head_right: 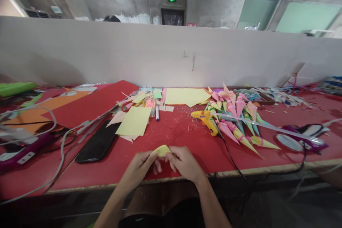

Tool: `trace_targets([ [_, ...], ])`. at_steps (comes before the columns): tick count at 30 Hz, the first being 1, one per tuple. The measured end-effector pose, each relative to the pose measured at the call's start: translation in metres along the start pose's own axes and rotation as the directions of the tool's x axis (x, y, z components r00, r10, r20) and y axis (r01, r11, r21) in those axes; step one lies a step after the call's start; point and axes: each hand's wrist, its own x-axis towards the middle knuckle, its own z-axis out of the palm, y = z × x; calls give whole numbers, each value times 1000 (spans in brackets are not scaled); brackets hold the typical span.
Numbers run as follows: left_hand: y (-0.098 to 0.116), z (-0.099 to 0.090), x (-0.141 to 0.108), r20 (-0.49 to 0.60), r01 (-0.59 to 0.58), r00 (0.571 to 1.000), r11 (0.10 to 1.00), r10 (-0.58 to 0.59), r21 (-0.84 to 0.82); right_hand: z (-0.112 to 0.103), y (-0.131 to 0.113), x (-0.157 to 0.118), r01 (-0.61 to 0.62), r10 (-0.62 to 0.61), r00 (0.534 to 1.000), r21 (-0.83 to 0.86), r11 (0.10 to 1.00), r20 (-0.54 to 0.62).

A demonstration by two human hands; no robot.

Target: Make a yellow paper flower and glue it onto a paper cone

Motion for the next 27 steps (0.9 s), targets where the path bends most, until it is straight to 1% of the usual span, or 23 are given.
trace_targets([
  [3, 1, 1, -1, -45, -11, 999, 1000, 12, 20, 1, -1, -1, 12, -13, 1000, 13, 1000, 13],
  [6, 1, 0, -2, -95, 4, 995, 999, -1, 34, 2, 0, 0, 5, -7, 999, 35, 999, 48],
  [10, 0, 0, -3, -112, 3, 994, 999, 1, 32, 3, 3, 3, -60, 47, 994, 123, 991, 99],
  [13, 0, 0, -4, -150, -12, 989, 1000, 15, 21, 3, 5, 2, -104, 96, 993, 144, 984, 62],
  [15, 0, 1, -5, -173, -9, 985, 1000, 10, 2, 3, 5, 1, -96, 94, 995, 112, 989, 25],
  [17, 1, 1, -6, -179, -3, 984, 1000, 1, -13, 3, 5, 0, -86, 85, 996, 87, 992, 18],
  [22, 0, 3, -4, -199, 3, 980, 1000, -8, -26, 6, 6, 2, -123, 106, 988, 168, 978, 109],
  [23, -2, 3, -3, -219, -5, 976, 999, -6, -47, 6, 7, 3, -130, 109, 987, 184, 974, 116],
  [25, -5, 2, -1, -297, -44, 955, 993, 10, -108, 6, 10, 6, -143, 123, 987, 209, 967, 106],
  [26, -8, 1, 1, -347, -73, 938, 989, 25, -126, 6, 11, 7, -141, 127, 989, 215, 966, 78],
  [27, -10, -2, 3, -394, -98, 918, 988, 45, -117, 6, 12, 9, -125, 122, 992, 212, 969, 25],
])
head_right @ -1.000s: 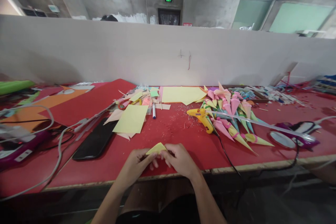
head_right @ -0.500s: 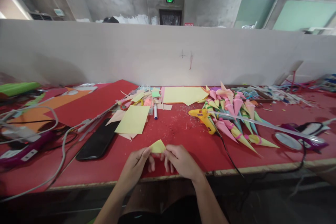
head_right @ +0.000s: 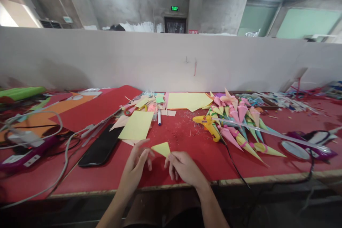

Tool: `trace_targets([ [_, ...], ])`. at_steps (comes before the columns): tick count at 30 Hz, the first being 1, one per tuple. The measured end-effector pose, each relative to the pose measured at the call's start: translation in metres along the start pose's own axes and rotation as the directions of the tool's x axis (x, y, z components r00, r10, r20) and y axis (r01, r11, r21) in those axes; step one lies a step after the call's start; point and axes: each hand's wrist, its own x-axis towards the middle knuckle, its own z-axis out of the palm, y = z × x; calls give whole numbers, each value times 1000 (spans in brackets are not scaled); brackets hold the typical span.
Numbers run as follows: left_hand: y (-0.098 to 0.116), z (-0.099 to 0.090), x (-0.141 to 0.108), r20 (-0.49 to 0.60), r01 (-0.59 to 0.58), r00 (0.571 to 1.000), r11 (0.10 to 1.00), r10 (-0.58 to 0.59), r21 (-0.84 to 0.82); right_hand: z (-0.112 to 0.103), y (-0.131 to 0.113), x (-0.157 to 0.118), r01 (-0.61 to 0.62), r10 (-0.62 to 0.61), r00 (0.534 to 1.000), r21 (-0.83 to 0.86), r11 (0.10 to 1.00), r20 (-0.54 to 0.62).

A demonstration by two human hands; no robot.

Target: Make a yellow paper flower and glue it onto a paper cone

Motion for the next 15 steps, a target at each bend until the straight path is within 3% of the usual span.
trace_targets([
  [2, -2, -8, 6, -57, -69, 995, 988, 77, 136, -1, 1, 3, 63, -66, 986, -27, 998, -154],
  [4, 2, -19, 14, -42, -128, 986, 889, 163, 439, -1, 4, 6, 122, -135, 943, -60, 991, -305],
  [7, 13, -36, 31, 62, -189, 965, 512, 254, 838, -1, 9, 8, 137, -158, 907, -82, 987, -389],
  [9, 19, -44, 46, 113, -187, 961, 290, 253, 938, -1, 12, 8, 126, -162, 911, -118, 985, -379],
  [11, 19, -47, 61, 127, -160, 969, 147, 212, 976, -1, 13, 7, 120, -177, 917, -176, 977, -358],
  [13, 14, -48, 76, 126, -135, 983, 59, 136, 989, -1, 11, 6, 122, -199, 920, -235, 964, -337],
  [15, 8, -48, 86, 126, -126, 992, 44, 4, 991, -1, 7, 5, 137, -225, 926, -285, 949, -303],
])
